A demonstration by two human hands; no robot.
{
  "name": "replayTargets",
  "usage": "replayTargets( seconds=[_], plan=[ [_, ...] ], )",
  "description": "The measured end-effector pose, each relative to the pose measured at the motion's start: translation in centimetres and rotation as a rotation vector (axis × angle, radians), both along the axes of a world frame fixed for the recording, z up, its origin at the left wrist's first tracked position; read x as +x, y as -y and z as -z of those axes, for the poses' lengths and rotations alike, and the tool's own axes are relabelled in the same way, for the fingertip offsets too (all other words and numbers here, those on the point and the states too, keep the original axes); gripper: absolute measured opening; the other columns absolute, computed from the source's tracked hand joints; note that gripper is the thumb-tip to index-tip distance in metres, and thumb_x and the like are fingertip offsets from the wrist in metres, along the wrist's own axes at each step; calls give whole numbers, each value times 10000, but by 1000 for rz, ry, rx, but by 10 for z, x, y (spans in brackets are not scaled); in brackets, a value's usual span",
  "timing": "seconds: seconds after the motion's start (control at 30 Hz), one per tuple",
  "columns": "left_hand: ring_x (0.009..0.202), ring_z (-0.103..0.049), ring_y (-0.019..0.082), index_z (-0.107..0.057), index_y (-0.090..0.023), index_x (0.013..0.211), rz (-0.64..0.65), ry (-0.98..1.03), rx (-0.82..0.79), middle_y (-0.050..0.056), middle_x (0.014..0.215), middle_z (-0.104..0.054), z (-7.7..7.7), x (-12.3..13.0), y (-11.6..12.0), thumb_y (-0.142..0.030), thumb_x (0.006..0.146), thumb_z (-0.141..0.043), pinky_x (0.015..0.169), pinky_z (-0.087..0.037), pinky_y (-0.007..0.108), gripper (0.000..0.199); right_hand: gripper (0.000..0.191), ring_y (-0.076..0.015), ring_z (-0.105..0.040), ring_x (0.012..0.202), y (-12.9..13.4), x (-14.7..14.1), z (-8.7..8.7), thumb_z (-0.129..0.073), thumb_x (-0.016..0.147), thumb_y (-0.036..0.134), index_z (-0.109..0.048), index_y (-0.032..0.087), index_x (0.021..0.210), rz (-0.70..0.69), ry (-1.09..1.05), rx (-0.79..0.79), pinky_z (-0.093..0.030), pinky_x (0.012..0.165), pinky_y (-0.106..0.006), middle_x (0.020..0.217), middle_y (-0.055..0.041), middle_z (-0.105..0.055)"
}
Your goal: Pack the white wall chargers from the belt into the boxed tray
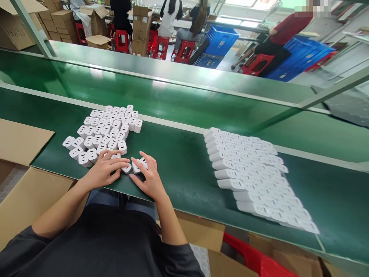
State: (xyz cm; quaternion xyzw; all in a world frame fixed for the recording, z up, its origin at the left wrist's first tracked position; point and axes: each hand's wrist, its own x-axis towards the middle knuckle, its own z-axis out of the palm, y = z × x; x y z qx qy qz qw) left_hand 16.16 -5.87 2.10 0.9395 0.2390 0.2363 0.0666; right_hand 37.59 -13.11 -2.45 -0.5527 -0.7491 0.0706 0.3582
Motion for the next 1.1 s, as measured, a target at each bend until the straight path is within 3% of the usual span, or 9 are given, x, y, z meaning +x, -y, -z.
replayTargets(
  seconds=[0.17,0.3,0.4,0.57,0.77,0.93,1.03,1.1],
  plan=[
    [1310,-520,213,-662,-272,1121,36,9,79,20,1261,-682,5,4,0,-103,934,-475,1066,-332,419,314,632,-322,-386,1360,2,-1,3,-659,885,427,-445,308,1467,10,17,-18,-435,1080,-562,1509,-114,-393],
    [1246,-558,250,-646,-250,1166,-224,94,225,54,1272,-671,11,-5,2,-198,927,-582,1027,-345,415,253,571,-352,-285,1429,3,-4,2,-658,894,392,-498,288,1431,25,100,86,-399,1106,-587,1507,-110,-413],
    [1179,-586,273,-650,-240,1158,-344,96,305,52,1180,-712,14,-12,4,-275,907,-648,965,-347,421,253,442,-339,-308,1425,3,-6,0,-626,922,329,-577,308,1361,-37,180,130,-386,1123,-582,1472,-81,-480],
    [1123,-611,249,-664,-243,1108,-300,96,313,2,1124,-741,16,-16,9,-271,911,-656,933,-343,410,199,363,-304,-410,1371,2,-4,4,-592,939,258,-638,315,1294,22,147,135,-421,1104,-557,1399,-64,-562],
    [1134,-626,175,-668,-254,1071,-39,131,24,-5,1134,-737,17,-16,9,-88,922,-495,940,-409,365,282,348,-285,-491,1314,2,0,3,-593,930,250,-654,308,1267,28,92,155,-418,1101,-562,1311,-62,-630],
    [1125,-649,138,-659,-215,1051,72,232,-33,36,1122,-735,24,0,5,-103,974,-408,959,-458,323,285,370,-278,-514,1297,2,0,3,-597,922,237,-641,309,1283,-8,93,160,-426,1096,-548,1292,-61,-642],
    [1174,-624,150,-659,-225,1065,25,243,30,42,1185,-714,23,3,7,-103,963,-427,1023,-444,346,282,403,-284,-508,1307,3,0,3,-601,919,241,-613,321,1314,13,99,171,-409,1104,-561,1303,-65,-633],
    [1160,-623,179,-663,-238,1070,-134,250,145,33,1149,-726,20,-3,10,-98,932,-490,1004,-437,368,261,426,-300,-485,1330,4,-1,3,-618,909,242,-598,318,1327,40,112,198,-375,1118,-586,1324,-73,-619]
  ],
)
